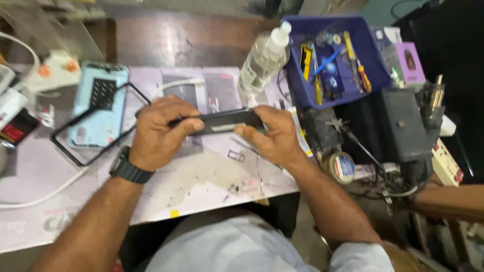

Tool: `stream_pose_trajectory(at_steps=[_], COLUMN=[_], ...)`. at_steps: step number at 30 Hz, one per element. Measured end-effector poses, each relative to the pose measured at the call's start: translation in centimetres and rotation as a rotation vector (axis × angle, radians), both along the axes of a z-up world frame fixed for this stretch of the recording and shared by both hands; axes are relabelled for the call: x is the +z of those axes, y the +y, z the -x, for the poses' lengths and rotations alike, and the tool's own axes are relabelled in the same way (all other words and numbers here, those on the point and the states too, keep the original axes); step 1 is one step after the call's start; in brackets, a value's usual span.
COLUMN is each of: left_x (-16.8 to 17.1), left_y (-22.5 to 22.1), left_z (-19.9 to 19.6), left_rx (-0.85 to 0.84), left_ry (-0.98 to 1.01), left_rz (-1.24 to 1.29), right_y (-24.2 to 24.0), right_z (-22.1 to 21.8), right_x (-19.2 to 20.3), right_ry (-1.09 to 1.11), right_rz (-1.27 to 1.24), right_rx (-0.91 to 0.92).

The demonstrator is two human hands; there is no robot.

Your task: The person disassembles and reassembles a mobile phone using a small screwdriver and a prying tool, handling internal components including the battery, SIM tray, and back cover.

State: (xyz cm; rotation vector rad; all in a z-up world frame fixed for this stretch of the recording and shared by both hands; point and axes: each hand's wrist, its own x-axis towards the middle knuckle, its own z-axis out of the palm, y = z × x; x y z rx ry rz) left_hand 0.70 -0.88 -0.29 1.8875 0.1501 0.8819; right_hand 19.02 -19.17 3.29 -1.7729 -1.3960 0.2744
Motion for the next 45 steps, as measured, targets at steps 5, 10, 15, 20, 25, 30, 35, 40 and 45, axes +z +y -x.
stream_pose_trajectory(at_steps=[5,10,15,20,25,30,35,40,45], left_x=[1.3,0.9,-0.5,-1.8,-2.3,-2.9,-1.2,1.1,0.2], left_y=[0.2,0.7,1.3,1.5,1.8,1.6,1.2,1.0,0.7], left_z=[0.8,1.1,1.1,1.1,1.0,0.5,0.6,2.8,3.6], left_rx=[0.02,-0.046,-0.059,-0.082,-0.09,-0.145,-0.039,0.084,0.132], left_ry=[-0.039,-0.045,-0.044,-0.059,-0.044,-0.141,-0.014,0.124,0.172], left_rz=[-0.108,-0.045,0.201,0.394,0.557,0.743,0.504,-0.156,-0.387], right_y=[1.0,3.1,3.5,3.6,4.5,4.4,3.4,3.1,3.9], right_z=[0.7,1.9,3.0,3.5,3.6,3.4,3.0,2.6,3.4], right_x=[4.0,4.7,3.8,2.0,2.3,2.8,2.6,3.3,3.4], right_ry=[-0.168,-0.27,-0.087,0.056,-0.06,-0.076,-0.141,-0.429,-0.51], right_rz=[-0.097,-0.132,-0.178,-0.196,-0.249,-0.181,0.031,0.082,0.177], right_rx=[0.162,0.271,0.161,0.083,0.072,0.136,0.091,0.183,0.216])
